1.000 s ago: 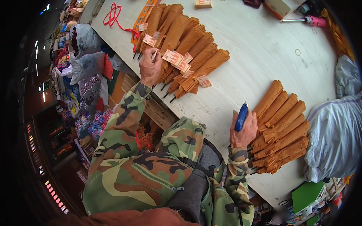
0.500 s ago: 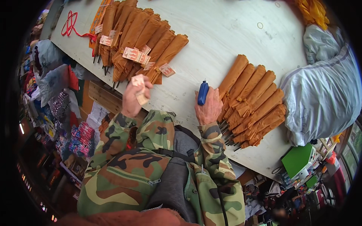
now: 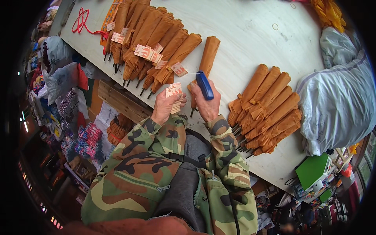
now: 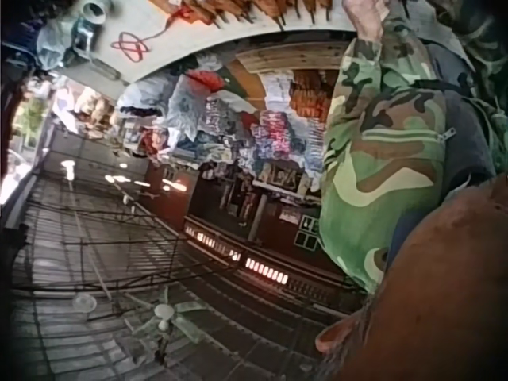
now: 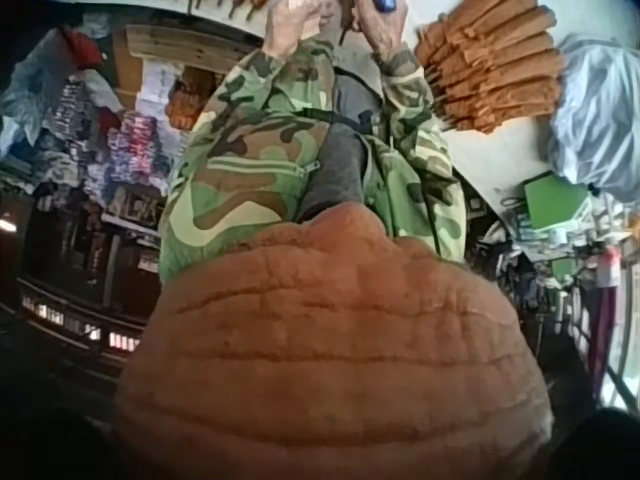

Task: Applying labels to small brown tubes using a handheld blue labeling tool at a production workstation.

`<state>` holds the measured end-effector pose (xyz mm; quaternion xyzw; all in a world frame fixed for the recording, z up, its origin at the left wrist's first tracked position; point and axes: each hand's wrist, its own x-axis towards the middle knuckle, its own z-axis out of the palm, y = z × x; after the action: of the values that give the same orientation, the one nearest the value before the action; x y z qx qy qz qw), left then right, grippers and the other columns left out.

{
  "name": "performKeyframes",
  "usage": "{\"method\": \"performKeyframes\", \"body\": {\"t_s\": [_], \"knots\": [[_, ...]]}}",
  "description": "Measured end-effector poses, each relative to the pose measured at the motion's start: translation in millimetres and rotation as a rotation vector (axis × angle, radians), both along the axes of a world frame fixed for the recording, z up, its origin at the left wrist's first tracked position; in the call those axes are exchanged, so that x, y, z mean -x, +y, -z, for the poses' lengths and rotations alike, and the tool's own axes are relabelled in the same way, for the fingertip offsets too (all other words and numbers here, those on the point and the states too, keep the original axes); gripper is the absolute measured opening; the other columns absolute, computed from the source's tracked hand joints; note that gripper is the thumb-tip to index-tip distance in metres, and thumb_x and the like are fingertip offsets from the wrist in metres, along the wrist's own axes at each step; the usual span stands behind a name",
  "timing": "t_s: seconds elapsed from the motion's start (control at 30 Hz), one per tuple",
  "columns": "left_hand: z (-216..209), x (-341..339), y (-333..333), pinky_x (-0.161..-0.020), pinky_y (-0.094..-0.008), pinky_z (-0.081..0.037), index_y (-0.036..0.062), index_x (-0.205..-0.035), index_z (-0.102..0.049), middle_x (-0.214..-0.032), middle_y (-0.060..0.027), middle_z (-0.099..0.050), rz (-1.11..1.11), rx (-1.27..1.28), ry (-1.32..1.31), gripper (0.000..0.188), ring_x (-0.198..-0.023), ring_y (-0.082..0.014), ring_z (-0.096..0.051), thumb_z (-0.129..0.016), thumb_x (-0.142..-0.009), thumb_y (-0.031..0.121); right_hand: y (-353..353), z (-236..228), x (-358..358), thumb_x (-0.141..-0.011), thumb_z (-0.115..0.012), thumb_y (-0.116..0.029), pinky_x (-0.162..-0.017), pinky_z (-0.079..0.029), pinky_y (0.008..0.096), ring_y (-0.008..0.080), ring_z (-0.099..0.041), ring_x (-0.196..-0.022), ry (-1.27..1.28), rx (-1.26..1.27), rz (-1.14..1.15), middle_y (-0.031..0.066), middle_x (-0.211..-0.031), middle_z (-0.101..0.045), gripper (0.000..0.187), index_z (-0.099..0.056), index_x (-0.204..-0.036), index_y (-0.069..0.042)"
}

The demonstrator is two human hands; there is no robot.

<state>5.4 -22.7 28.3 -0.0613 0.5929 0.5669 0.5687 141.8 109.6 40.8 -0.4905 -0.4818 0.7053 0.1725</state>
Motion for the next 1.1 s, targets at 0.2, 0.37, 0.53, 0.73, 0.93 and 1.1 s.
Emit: {"method": "performKeyframes", "body": {"t_s": [0.2,0.37,0.53,0.73,0.93,1.1], "knots": [[-4,3,0,-0.061,-0.0246,-0.057,0.0012,-0.115,-0.065,-0.096,-0.0065,-0.074,0.068,0.023,0.056,0.022,-0.073,-0.0111,-0.07,-0.075,-0.099,0.012,2,-24,-28,-0.099,-0.076,-0.037,-0.077,-0.051,0.0281,0.013,-0.066,-0.082,0.064,0.239,0.001,0.0074,-0.09,-0.074,0.043,-0.068,-0.113,0.003],[-14,0,12,-0.055,-0.0229,-0.051,0.0025,-0.111,-0.067,-0.09,-0.0023,-0.073,0.1,-0.023,0.068,0.021,-0.064,-0.007,-0.063,-0.077,-0.098,0.014,-11,-32,-37,-0.099,-0.073,-0.038,-0.073,-0.054,0.0297,0.017,-0.068,-0.078,0.224,0.436,-0.099,0.0084,-0.084,-0.072,0.045,-0.066,-0.12,0.001],[-18,0,18,-0.056,-0.0222,-0.049,0.0041,-0.109,-0.066,-0.086,0.0011,-0.069,0.187,-0.034,0.112,0.019,-0.065,-0.0051,-0.06,-0.077,-0.098,0.016,-17,-23,-34,-0.1,-0.071,-0.039,-0.073,-0.056,0.0315,0.0186,-0.07,-0.078,0.279,0.501,-0.129,0.0094,-0.085,-0.07,0.047,-0.063,-0.126,0.0],[-20,-2,22,-0.058,-0.0219,-0.047,0.004,-0.11,-0.066,-0.086,0.0019,-0.068,0.214,-0.039,0.135,0.019,-0.066,-0.0044,-0.058,-0.076,-0.099,0.016,-16,-22,-31,-0.102,-0.068,-0.038,-0.072,-0.058,0.0325,0.0194,-0.071,-0.077,0.317,0.515,-0.096,0.0101,-0.085,-0.07,0.042,-0.064,-0.122,0.0],[-19,-5,23,-0.06,-0.0228,-0.046,0.0033,-0.113,-0.066,-0.089,0.002,-0.067,0.199,-0.058,0.126,0.02,-0.068,-0.0049,-0.057,-0.075,-0.1,0.015,-18,-10,-36,-0.104,-0.064,-0.035,-0.072,-0.06,0.034,0.0208,-0.072,-0.076,0.328,0.557,-0.055,0.0107,-0.085,-0.071,0.038,-0.063,-0.119,0.0],[-17,-7,22,-0.06,-0.0227,-0.046,0.003,-0.114,-0.066,-0.089,0.0023,-0.067,0.214,-0.061,0.164,0.02,-0.069,-0.0047,-0.056,-0.074,-0.1,0.014,-16,-6,-37,-0.104,-0.065,-0.036,-0.072,-0.061,0.0346,0.0215,-0.073,-0.076,0.336,0.615,-0.034,0.0107,-0.085,-0.07,0.041,-0.062,-0.122,0.0]]}}
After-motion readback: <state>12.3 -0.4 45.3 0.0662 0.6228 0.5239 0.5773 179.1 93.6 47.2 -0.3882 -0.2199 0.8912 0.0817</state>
